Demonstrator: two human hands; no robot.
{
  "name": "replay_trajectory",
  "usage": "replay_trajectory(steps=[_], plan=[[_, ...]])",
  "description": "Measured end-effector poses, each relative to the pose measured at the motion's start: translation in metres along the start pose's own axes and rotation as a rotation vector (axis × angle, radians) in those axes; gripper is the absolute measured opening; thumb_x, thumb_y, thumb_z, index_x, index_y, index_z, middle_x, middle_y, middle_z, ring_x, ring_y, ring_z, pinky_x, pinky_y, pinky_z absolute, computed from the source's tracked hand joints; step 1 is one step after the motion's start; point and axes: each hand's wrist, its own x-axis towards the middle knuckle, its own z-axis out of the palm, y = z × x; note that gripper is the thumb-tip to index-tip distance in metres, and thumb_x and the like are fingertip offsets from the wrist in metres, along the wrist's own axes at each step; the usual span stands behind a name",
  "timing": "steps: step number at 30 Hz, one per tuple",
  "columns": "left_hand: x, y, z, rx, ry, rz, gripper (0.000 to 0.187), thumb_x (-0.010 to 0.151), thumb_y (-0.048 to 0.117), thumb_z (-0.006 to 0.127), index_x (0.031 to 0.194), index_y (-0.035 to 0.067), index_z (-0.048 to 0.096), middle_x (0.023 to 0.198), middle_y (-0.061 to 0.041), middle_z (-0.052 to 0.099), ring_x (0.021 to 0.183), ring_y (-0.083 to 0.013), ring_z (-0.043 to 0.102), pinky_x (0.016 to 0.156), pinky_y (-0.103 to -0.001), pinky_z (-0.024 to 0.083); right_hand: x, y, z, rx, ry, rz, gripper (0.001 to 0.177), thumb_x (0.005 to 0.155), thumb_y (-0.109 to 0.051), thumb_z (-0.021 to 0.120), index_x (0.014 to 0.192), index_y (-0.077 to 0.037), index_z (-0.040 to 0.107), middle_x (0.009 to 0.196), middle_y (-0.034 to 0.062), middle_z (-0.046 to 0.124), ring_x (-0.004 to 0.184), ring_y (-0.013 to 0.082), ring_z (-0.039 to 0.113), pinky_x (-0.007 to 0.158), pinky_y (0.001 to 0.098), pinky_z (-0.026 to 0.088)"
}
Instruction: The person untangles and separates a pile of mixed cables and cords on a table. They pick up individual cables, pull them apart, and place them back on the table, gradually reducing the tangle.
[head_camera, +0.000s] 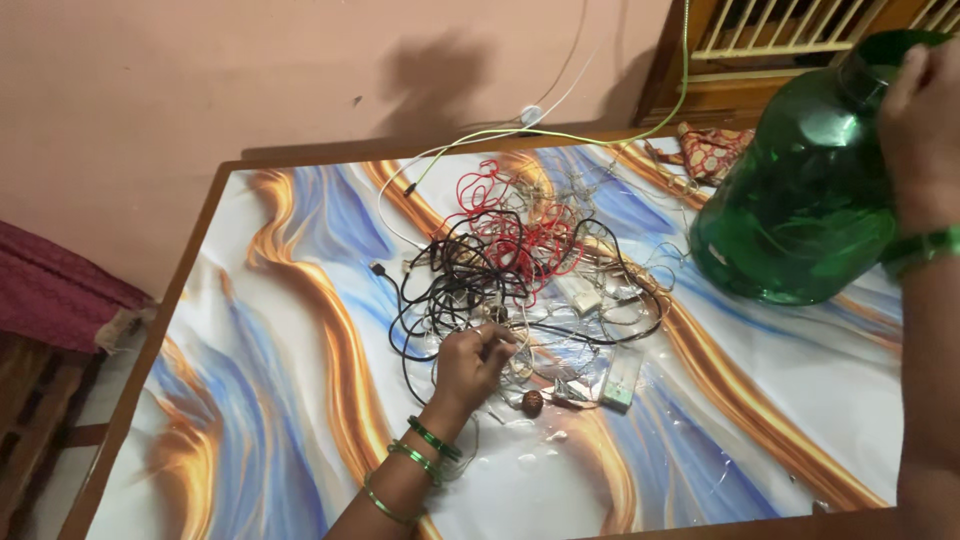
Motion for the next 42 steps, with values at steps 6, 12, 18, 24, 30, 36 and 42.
replay_trajectory(steps=[6,12,18,24,30,36,42], plan=[[-0.006,0.026,0.006,0.450,-0.155,0.291,0.047,0.080,0.049,0.076,0.102,0.007,0.078,0.106,-0.012,0.073,0.095,-0.0301,0.068,0.079,-0.041,0.055,-0.139,-0.112,-0.054,0.567,0.193,-0.264,0.024,0.109,-0.023,0.080,0.091,-0.011,0.070,0.088,0.0090,0.067,0.081,0.0258,0.066,0.072,0.0369,0.052],[-0.006,0.024,0.011,0.760,-0.107,0.360,0.035,0.075,0.029,0.077,0.096,0.002,0.077,0.116,-0.024,0.067,0.120,-0.0383,0.059,0.100,-0.047,0.043,-0.235,-0.196,-0.045,0.858,-0.437,-0.575,0.045,0.073,-0.035,0.082,0.109,-0.010,0.075,0.107,0.0158,0.074,0.092,0.0377,0.070,0.074,0.0437,0.056],[0.010,0.003,-0.030,0.802,-0.062,0.218,0.028,0.063,0.021,0.083,0.082,0.001,0.078,0.101,-0.023,0.068,0.107,-0.0392,0.060,0.096,-0.055,0.043,-0.244,-0.173,-0.008,0.466,-0.842,-0.409,0.017,0.081,-0.022,0.073,0.097,-0.022,0.080,0.098,0.0043,0.079,0.095,0.0282,0.074,0.081,0.0412,0.058],[0.019,-0.023,-0.069,0.789,0.034,-0.084,0.007,0.072,0.005,0.069,0.074,0.008,0.074,0.100,-0.012,0.070,0.107,-0.0354,0.064,0.093,-0.046,0.052,-0.223,-0.131,0.006,0.359,-0.755,-0.227,0.018,0.085,-0.019,0.071,0.100,-0.023,0.080,0.102,0.0069,0.078,0.097,0.0297,0.074,0.086,0.0414,0.058],[0.017,-0.024,-0.058,0.867,0.100,0.118,0.014,0.071,0.007,0.070,0.082,0.014,0.076,0.096,-0.006,0.072,0.092,-0.0274,0.070,0.102,-0.059,0.045,-0.230,-0.149,0.010,0.436,-0.365,-0.224,0.038,0.079,-0.004,0.065,0.112,-0.021,0.075,0.125,0.0015,0.070,0.120,0.0279,0.064,0.093,0.0414,0.057],[0.000,0.006,0.000,0.586,-0.018,0.363,0.025,0.080,0.019,0.080,0.102,0.010,0.074,0.117,-0.012,0.066,0.108,-0.0339,0.063,0.091,-0.044,0.051,-0.271,-0.228,-0.014,0.702,-0.128,-0.719,0.039,0.074,-0.029,0.070,0.107,-0.010,0.071,0.119,0.0150,0.067,0.109,0.0354,0.061,0.085,0.0432,0.052],[0.022,0.012,0.030,0.571,-0.184,0.488,0.039,0.085,0.018,0.077,0.121,0.007,0.069,0.130,-0.015,0.063,0.123,-0.0319,0.059,0.101,-0.042,0.052,-0.263,-0.227,-0.024,0.526,-0.559,-0.621,0.032,0.093,-0.041,0.065,0.082,-0.012,0.070,0.083,0.0087,0.070,0.082,0.0303,0.068,0.080,0.0441,0.054]])
